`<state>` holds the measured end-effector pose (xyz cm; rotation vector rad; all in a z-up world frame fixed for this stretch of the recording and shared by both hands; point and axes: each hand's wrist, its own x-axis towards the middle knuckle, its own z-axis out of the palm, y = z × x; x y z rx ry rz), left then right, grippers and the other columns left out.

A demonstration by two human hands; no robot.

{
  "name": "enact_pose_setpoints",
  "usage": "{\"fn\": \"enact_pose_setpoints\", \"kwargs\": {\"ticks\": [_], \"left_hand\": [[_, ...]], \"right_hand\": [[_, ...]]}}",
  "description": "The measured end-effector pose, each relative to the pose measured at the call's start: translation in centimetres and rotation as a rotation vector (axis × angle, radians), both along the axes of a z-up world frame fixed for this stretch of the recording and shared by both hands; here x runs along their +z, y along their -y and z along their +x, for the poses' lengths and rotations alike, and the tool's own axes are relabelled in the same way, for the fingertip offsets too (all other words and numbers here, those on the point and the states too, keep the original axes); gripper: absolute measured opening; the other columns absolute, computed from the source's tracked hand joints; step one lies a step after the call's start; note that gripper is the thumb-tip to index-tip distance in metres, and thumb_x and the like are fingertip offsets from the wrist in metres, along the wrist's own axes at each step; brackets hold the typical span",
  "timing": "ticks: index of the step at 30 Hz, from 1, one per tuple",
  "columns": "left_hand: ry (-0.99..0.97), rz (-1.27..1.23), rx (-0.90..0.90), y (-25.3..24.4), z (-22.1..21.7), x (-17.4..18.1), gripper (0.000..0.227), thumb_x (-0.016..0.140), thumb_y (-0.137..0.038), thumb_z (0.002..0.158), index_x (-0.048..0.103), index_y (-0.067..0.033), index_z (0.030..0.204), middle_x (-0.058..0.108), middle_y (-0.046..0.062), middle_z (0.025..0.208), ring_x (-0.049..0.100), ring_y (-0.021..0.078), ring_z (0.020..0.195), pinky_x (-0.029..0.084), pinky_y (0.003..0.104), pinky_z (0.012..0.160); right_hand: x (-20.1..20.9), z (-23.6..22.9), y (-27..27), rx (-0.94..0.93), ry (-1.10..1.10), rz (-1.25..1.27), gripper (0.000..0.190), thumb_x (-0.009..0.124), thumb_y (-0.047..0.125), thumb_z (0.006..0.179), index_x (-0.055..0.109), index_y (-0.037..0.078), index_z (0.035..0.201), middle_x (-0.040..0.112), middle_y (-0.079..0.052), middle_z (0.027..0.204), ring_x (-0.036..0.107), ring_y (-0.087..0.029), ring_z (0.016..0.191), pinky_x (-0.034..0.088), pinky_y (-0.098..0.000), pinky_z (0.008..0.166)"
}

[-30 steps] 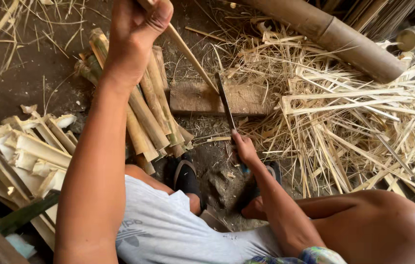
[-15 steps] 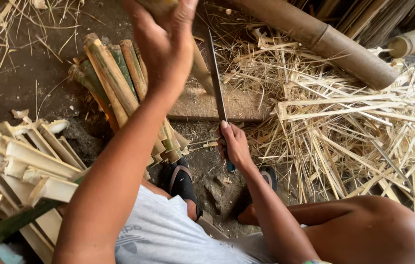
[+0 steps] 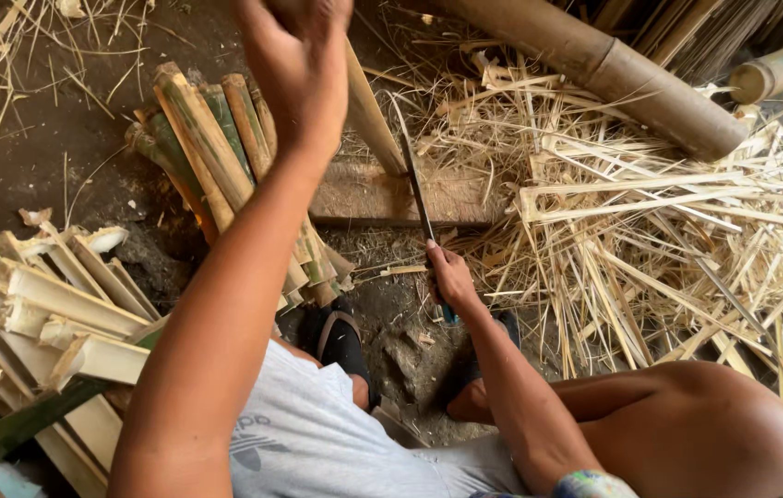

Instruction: The person splits bamboo stalks into thin strips using a machete. They repeatedly strike the bamboo against a wooden block to separate it into smaller pieces.

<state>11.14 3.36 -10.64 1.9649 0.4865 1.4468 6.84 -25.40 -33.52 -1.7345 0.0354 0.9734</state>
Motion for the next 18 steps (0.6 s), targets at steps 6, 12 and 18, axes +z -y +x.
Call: {"fn": "enact_pose_setpoints", "kwargs": {"ticks": [6, 12, 18], "left_hand": [[-0.362, -0.219, -0.170, 3.7, -0.4, -11.5, 0.021, 0.068, -0.031, 0.096, 0.066, -0.0101, 0.093, 0.072, 0.005, 0.083, 0.074, 0.0158, 0.073, 0.064, 0.031, 0.069], [-0.454, -0.556, -0.141, -4.8, 0.2, -3.7, 0.033, 0.062, -0.040, 0.101, 0.061, -0.0099, 0.089, 0.062, 0.004, 0.065, 0.058, 0.0167, 0.049, 0.052, 0.034, 0.048], [-0.608, -0.692, 0.031, -6.1, -17.8, -11.1, 0.036, 0.080, -0.026, 0.075, 0.074, -0.0021, 0.101, 0.073, 0.009, 0.080, 0.069, 0.0222, 0.070, 0.056, 0.038, 0.064]], "right_hand": [[-1.2, -3.8, -0.4, -0.030, 0.027, -0.001, 0.054, 0.053, 0.060, 0.095, 0.059, 0.009, 0.081, 0.054, -0.002, 0.058, 0.054, -0.014, 0.045, 0.043, -0.0328, 0.042], [-0.6, -4.2, 0.3, -0.014, -0.100, 0.056, 0.051, 0.055, 0.057, 0.098, 0.054, 0.008, 0.084, 0.049, -0.003, 0.059, 0.047, -0.015, 0.044, 0.039, -0.0346, 0.041], [3.1, -5.3, -1.4, 0.050, 0.002, -0.049, 0.052, 0.053, 0.056, 0.098, 0.052, 0.007, 0.084, 0.052, -0.004, 0.059, 0.052, -0.014, 0.045, 0.042, -0.0343, 0.040]]}}
